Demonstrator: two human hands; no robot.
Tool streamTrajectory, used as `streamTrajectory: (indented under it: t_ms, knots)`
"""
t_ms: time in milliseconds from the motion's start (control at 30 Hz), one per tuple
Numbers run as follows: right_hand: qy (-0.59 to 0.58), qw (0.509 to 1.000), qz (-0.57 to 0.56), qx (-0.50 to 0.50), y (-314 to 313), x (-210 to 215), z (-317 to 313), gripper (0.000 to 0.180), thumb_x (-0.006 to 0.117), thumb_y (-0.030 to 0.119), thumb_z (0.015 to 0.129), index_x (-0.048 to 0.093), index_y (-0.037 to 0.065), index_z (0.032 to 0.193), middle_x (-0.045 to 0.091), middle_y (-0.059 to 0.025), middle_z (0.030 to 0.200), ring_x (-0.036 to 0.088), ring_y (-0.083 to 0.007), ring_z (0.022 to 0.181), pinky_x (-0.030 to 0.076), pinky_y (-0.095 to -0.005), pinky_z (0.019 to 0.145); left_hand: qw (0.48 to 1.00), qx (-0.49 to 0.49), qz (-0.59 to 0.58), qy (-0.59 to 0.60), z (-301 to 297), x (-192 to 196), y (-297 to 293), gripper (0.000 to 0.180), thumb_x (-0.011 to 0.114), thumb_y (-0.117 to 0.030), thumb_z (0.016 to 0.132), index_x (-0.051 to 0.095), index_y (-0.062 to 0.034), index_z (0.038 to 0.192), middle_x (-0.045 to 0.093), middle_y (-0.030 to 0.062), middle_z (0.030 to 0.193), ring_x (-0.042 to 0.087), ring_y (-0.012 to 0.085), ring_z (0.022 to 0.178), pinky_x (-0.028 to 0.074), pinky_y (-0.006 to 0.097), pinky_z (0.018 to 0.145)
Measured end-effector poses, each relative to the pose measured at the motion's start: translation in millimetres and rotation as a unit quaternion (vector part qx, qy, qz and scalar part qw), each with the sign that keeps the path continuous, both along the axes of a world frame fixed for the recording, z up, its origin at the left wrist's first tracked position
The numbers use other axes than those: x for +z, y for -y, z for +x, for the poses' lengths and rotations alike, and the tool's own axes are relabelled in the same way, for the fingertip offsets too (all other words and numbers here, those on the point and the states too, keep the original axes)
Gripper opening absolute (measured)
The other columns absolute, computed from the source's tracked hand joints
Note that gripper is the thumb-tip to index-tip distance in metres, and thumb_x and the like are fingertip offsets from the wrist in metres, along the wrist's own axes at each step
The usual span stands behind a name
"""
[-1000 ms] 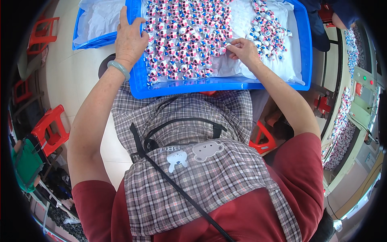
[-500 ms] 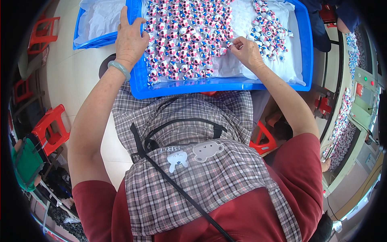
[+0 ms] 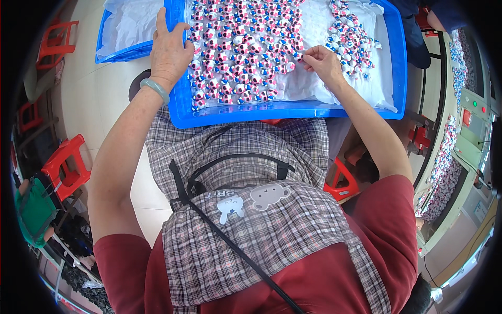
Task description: The person sorts small plastic figurine components by hand within a blue plastic tray.
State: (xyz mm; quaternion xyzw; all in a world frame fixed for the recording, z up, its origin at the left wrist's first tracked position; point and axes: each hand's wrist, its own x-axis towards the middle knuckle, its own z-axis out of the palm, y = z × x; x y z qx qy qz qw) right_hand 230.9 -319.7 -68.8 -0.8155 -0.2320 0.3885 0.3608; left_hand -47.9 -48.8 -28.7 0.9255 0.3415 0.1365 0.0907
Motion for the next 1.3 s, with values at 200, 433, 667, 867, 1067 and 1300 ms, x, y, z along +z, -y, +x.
streamTrajectory:
  t_ms: [200, 433, 667, 867, 1067, 1300]
  knots:
    - [0.284, 0.944, 0.045, 0.16, -0.3, 0.2, -11.3, 0.025, 0.079, 0.014, 0.081, 0.062, 0.005, 0.098, 0.072, -0.0115, 0.086, 0.071, -0.0272, 0.077, 0.057, -0.039, 0.069, 1.0, -0.012, 0.006, 0.014, -1.6, -3.3, -2.6, 0.033, 0.069, -0.01, 0.084, 0.068, -0.0134, 0.117, 0.025, 0.0207, 0.161, 0.055, 0.0441, 0.125, 0.056, 0.048, 0.098]
    - [0.346, 0.916, -0.01, 0.203, -1.5, 1.1, -14.2, 0.027, 0.077, 0.018, 0.081, 0.057, 0.007, 0.095, 0.071, -0.0109, 0.087, 0.07, -0.0332, 0.078, 0.056, -0.044, 0.071, 1.0, -0.001, -0.007, -0.002, -1.0, -1.5, -2.0, 0.033, 0.069, -0.013, 0.086, 0.067, -0.0152, 0.119, 0.024, 0.0199, 0.162, 0.054, 0.0443, 0.128, 0.054, 0.048, 0.1]
    - [0.345, 0.923, -0.003, 0.171, -2.5, 2.8, -17.9, 0.037, 0.079, 0.024, 0.081, 0.052, 0.008, 0.1, 0.07, -0.0111, 0.087, 0.07, -0.0359, 0.079, 0.055, -0.0466, 0.072, 1.0, 0.001, -0.009, -0.001, 1.1, 0.7, 0.4, 0.033, 0.068, -0.01, 0.084, 0.068, -0.0138, 0.117, 0.024, 0.0204, 0.162, 0.056, 0.0442, 0.123, 0.055, 0.049, 0.097]
    - [0.297, 0.943, -0.012, 0.15, -9.6, 8.3, -22.2, 0.04, 0.082, 0.025, 0.08, 0.051, 0.007, 0.098, 0.068, -0.0124, 0.079, 0.07, -0.0355, 0.079, 0.055, -0.0464, 0.073, 1.0, -0.003, -0.001, 0.009, -1.2, -2.6, -1.1, 0.033, 0.068, -0.01, 0.084, 0.068, -0.0141, 0.117, 0.025, 0.0202, 0.162, 0.056, 0.0445, 0.123, 0.055, 0.049, 0.097]
    - [0.288, 0.949, -0.012, 0.125, -8.2, 3.8, -23.5, 0.032, 0.077, 0.018, 0.082, 0.051, 0.007, 0.098, 0.068, -0.0138, 0.083, 0.07, -0.0349, 0.08, 0.055, -0.0471, 0.074, 1.0, 0.001, -0.017, -0.01, -0.6, -0.8, -2.0, 0.033, 0.067, -0.015, 0.087, 0.066, -0.0166, 0.12, 0.025, 0.021, 0.162, 0.05, 0.0452, 0.133, 0.05, 0.048, 0.106]
    - [0.35, 0.917, 0.022, 0.188, 0.8, 2.7, -18.2, 0.026, 0.074, 0.017, 0.083, 0.058, 0.009, 0.103, 0.065, -0.0122, 0.101, 0.069, -0.034, 0.086, 0.056, -0.0458, 0.077, 1.0, -0.008, -0.016, 0.005, -2.3, -2.0, -3.6, 0.033, 0.068, -0.015, 0.086, 0.066, -0.0159, 0.119, 0.025, 0.0218, 0.162, 0.047, 0.0452, 0.136, 0.05, 0.048, 0.106]
